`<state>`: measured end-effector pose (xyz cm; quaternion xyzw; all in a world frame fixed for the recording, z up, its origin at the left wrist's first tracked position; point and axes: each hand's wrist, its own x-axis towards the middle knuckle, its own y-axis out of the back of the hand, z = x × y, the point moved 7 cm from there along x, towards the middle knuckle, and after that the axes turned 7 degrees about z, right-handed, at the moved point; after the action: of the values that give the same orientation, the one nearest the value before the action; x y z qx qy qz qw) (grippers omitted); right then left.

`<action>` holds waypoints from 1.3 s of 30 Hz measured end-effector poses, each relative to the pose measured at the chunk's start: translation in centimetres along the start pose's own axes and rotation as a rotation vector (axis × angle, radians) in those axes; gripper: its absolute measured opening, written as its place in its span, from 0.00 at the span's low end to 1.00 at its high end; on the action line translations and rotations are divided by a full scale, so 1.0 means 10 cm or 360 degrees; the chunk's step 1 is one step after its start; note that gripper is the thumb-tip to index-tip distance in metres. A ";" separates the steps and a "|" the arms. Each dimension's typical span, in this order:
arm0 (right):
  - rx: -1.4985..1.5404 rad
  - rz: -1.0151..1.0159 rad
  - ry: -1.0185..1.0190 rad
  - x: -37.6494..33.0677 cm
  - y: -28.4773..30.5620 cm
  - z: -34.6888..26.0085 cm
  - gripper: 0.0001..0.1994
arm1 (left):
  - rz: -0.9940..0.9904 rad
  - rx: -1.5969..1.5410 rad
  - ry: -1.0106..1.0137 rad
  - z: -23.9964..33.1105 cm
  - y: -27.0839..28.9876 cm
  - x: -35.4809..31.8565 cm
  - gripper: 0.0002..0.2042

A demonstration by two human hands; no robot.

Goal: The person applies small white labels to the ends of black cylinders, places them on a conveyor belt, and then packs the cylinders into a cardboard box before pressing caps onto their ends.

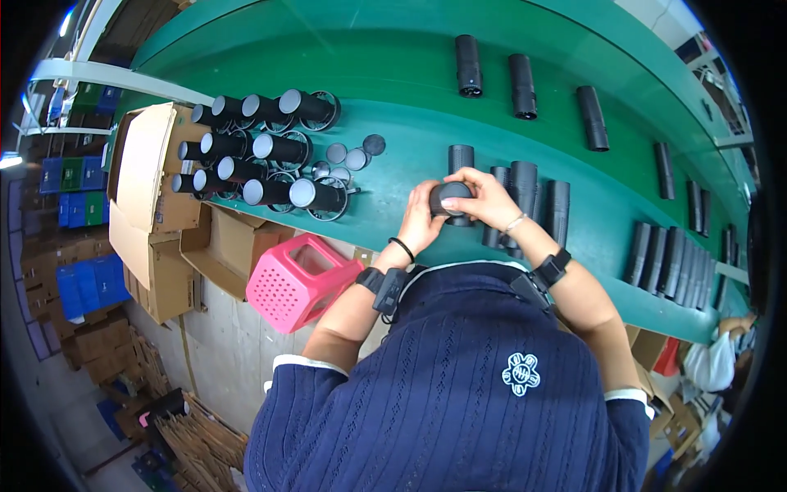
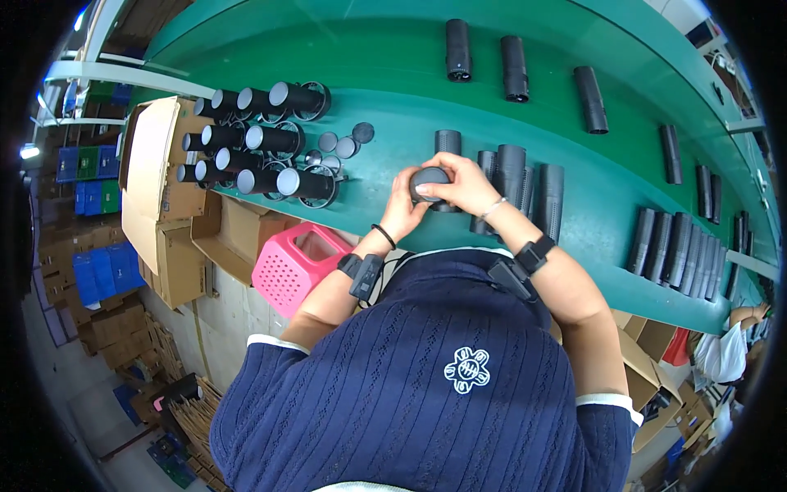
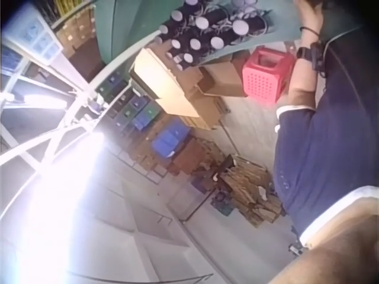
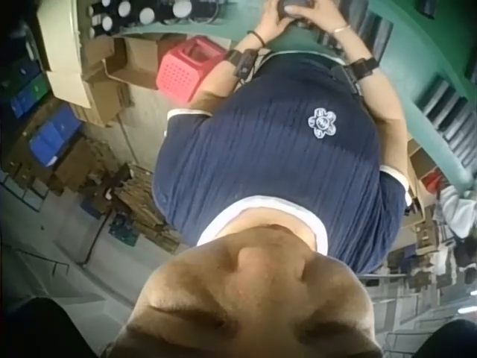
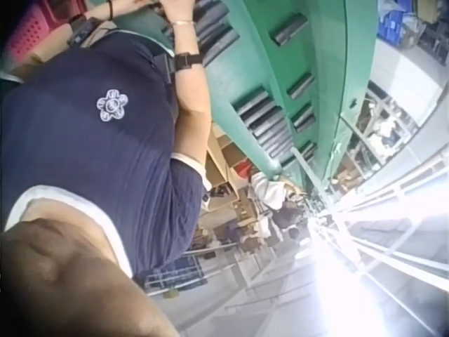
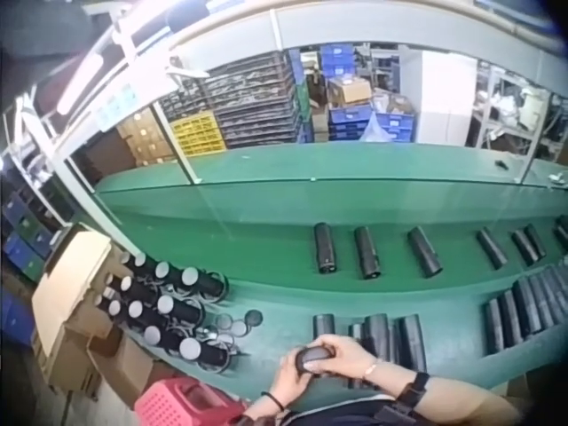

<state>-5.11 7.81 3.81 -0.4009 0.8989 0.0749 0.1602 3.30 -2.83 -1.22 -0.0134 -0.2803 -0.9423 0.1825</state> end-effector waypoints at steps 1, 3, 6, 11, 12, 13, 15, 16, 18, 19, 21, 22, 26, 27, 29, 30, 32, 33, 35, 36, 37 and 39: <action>0.0093 0.0040 0.0052 0.07 -0.01 -0.04 0.18 | -0.0025 -0.0078 0.0078 -0.06 0.01 0.05 0.32; -0.0008 0.0114 0.0020 0.16 0.04 -0.05 0.18 | -0.0139 -0.0162 0.0096 -0.12 0.01 0.15 0.35; 0.0199 0.0137 -0.0076 0.16 0.13 0.00 0.18 | -0.0139 -0.0676 0.0281 -0.21 0.10 0.35 0.36; 0.0386 0.0261 -0.0050 -0.39 0.71 0.04 0.15 | 0.0044 -0.1364 0.0955 -0.48 0.41 0.95 0.28; 0.0454 0.0411 -0.0114 -0.54 0.86 0.15 0.14 | -0.0029 -0.1476 0.0993 -0.48 0.39 1.15 0.27; 0.0449 0.0453 -0.0149 -0.68 0.97 0.24 0.14 | 0.0077 -0.1489 0.0951 -0.58 0.39 1.34 0.27; 0.0541 0.0637 -0.0185 -0.95 1.12 0.35 0.14 | 0.0056 -0.1519 0.0902 -0.82 0.31 1.75 0.33; 0.0550 0.0668 -0.0188 -1.09 1.16 0.40 0.14 | 0.0090 -0.1459 0.0902 -0.86 0.24 1.94 0.39; 0.0625 0.0907 -0.0176 -1.37 1.28 0.50 0.13 | 0.0412 -0.1106 0.0880 -0.95 0.21 2.27 0.42; 0.0623 0.0922 -0.0173 -1.45 1.27 0.52 0.13 | 0.0598 -0.0844 0.0718 -1.19 0.29 2.44 0.45; 0.0607 0.1139 -0.0220 -1.71 1.34 0.70 0.12 | 0.0632 -0.0551 0.0645 -1.14 0.16 2.68 0.44; 0.0610 0.1159 -0.0228 -1.78 1.33 0.73 0.12 | 0.0700 -0.0369 0.0515 -1.23 0.23 2.79 0.44; 0.0491 0.1246 -0.0355 -2.04 1.28 0.87 0.12 | 0.0635 0.0387 0.0131 -1.00 0.04 2.90 0.44; 0.0449 0.1260 -0.0353 -2.07 1.29 0.88 0.12 | 0.0726 0.0674 0.0132 -0.83 -0.03 2.85 0.42; 0.0442 0.1317 -0.0367 -2.16 1.34 0.91 0.12 | 0.0814 0.0874 -0.0040 -0.44 -0.07 2.70 0.37; 0.0437 0.1356 -0.0347 -2.20 1.38 0.88 0.12 | 0.0686 0.0676 -0.0196 -0.17 -0.10 2.55 0.35; 0.0431 0.1413 -0.0330 -2.20 1.44 0.83 0.12 | 0.0511 0.0406 -0.0184 -0.01 -0.16 2.05 0.31; 0.0431 0.1383 -0.0325 -2.14 1.46 0.78 0.12 | 0.0352 0.0332 0.0013 -0.08 -0.25 1.74 0.40; 0.0241 0.1206 -0.0207 -1.94 1.41 0.56 0.12 | -0.0269 0.0443 0.0340 -0.11 -0.51 1.16 0.56; 0.0243 0.1174 -0.0199 -1.83 1.37 0.43 0.12 | -0.0516 0.0421 0.0530 -0.16 -0.57 0.97 0.57; 0.0219 0.0988 -0.0143 -1.64 1.26 0.23 0.12 | -0.0398 0.0188 0.0488 -0.25 -0.56 0.89 0.55; 0.0182 0.0688 -0.0074 -1.26 1.08 0.03 0.12 | -0.0353 -0.0161 0.0446 -0.26 -0.48 0.79 0.51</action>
<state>-5.17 23.88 8.00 -0.1874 0.9627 0.0655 0.1836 -5.53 -3.17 -4.88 0.1398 -0.2041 -0.9622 0.1139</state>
